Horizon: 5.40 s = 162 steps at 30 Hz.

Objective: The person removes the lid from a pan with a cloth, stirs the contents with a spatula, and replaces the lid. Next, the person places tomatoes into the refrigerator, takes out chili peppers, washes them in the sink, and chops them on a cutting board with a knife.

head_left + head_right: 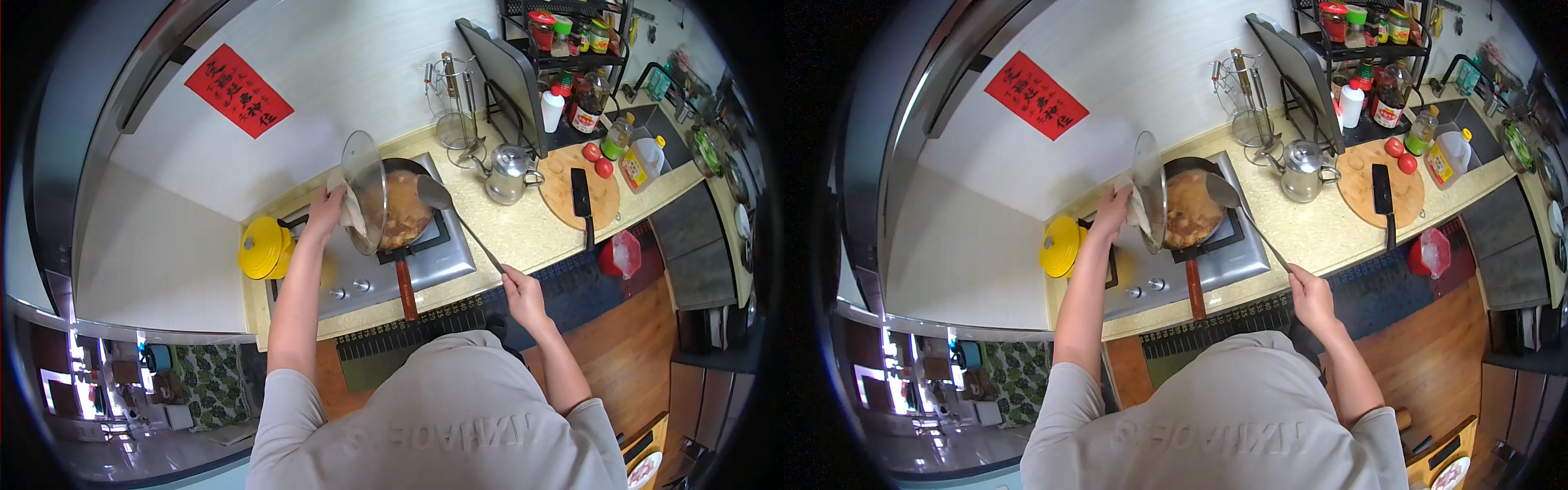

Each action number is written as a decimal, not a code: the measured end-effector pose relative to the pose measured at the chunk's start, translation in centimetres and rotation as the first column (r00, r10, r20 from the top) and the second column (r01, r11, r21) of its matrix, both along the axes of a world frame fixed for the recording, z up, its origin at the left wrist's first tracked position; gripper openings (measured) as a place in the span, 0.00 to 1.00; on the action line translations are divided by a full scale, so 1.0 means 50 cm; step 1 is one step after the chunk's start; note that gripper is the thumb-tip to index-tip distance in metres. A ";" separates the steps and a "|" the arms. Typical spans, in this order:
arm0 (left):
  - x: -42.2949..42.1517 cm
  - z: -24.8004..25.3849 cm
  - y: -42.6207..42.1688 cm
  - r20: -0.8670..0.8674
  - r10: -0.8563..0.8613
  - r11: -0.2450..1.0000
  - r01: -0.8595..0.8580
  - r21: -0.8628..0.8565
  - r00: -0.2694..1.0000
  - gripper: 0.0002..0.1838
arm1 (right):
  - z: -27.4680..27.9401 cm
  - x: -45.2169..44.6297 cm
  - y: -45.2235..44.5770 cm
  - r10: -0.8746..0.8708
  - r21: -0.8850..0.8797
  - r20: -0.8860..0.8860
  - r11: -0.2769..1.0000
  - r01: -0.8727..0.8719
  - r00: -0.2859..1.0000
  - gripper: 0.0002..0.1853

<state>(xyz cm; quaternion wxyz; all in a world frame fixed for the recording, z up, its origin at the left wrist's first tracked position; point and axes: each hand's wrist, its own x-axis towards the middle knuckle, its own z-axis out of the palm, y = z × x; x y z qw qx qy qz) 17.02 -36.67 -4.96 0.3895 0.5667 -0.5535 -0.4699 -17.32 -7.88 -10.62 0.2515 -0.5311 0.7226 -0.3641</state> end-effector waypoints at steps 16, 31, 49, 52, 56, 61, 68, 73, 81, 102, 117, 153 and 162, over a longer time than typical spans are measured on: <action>-0.155 -0.067 -0.033 0.868 -0.128 0.941 0.335 -0.046 0.479 0.24 | -0.091 -0.093 0.246 -0.390 0.335 0.802 0.921 0.199 0.453 0.10; -0.150 -0.097 -0.045 0.859 -0.155 0.944 0.330 -0.017 0.487 0.24 | -0.102 -0.110 0.250 -0.428 0.353 0.829 0.900 0.257 0.359 0.10; -0.017 -0.111 0.004 0.521 0.121 0.970 0.011 -0.244 0.845 0.18 | -0.114 -0.134 0.197 -0.465 0.338 0.860 0.827 0.448 0.209 0.08; 0.012 -0.077 0.070 -0.107 0.226 0.917 -0.249 -0.312 0.968 0.16 | -0.147 -0.160 0.119 -0.468 0.280 0.835 0.815 0.507 0.291 0.08; 0.162 -0.085 0.224 -0.202 0.451 0.836 -0.491 -0.247 0.870 0.14 | -0.231 -0.188 -0.017 -0.458 0.197 0.814 0.796 0.572 0.357 0.10; 0.347 -0.163 0.445 -0.174 0.729 0.627 -0.747 -0.219 0.662 0.15 | -0.296 -0.187 -0.137 -0.500 0.180 0.781 0.754 0.632 0.374 0.11; 0.602 -0.286 0.625 -0.107 0.909 0.384 -0.909 -0.162 0.403 0.16 | -0.380 -0.194 -0.194 -0.599 0.257 0.092 0.786 0.562 0.795 0.18; 0.698 -0.309 0.611 -0.006 0.917 0.394 -0.907 -0.150 0.399 0.18 | -0.292 -0.171 -0.217 -0.315 0.369 -0.370 0.813 0.450 0.874 0.21; 0.808 -0.355 0.534 0.313 0.814 0.550 -0.822 -0.144 0.490 0.27 | -0.272 -0.151 -0.194 -0.283 0.394 -0.330 0.826 0.403 0.901 0.19; 0.368 -0.407 0.448 0.271 0.496 0.849 -0.395 -0.350 0.825 0.23 | -0.443 0.005 0.398 -0.594 0.706 -0.015 0.564 0.429 0.805 0.08; 0.137 -0.297 0.532 -0.176 0.393 0.893 -0.421 -0.158 0.902 0.04 | -0.487 -0.072 0.512 -0.136 0.758 -0.102 0.631 0.166 0.985 0.14; -0.436 -0.111 0.722 -0.226 0.121 0.980 -0.153 -0.131 0.967 0.13 | -0.581 -0.401 0.674 -0.001 0.789 -0.041 0.613 0.033 0.999 0.14; -0.405 -0.139 0.735 -0.109 0.015 0.992 -0.029 -0.127 0.994 0.13 | -0.533 -0.402 0.601 0.115 0.752 -0.049 0.658 -0.039 0.992 0.16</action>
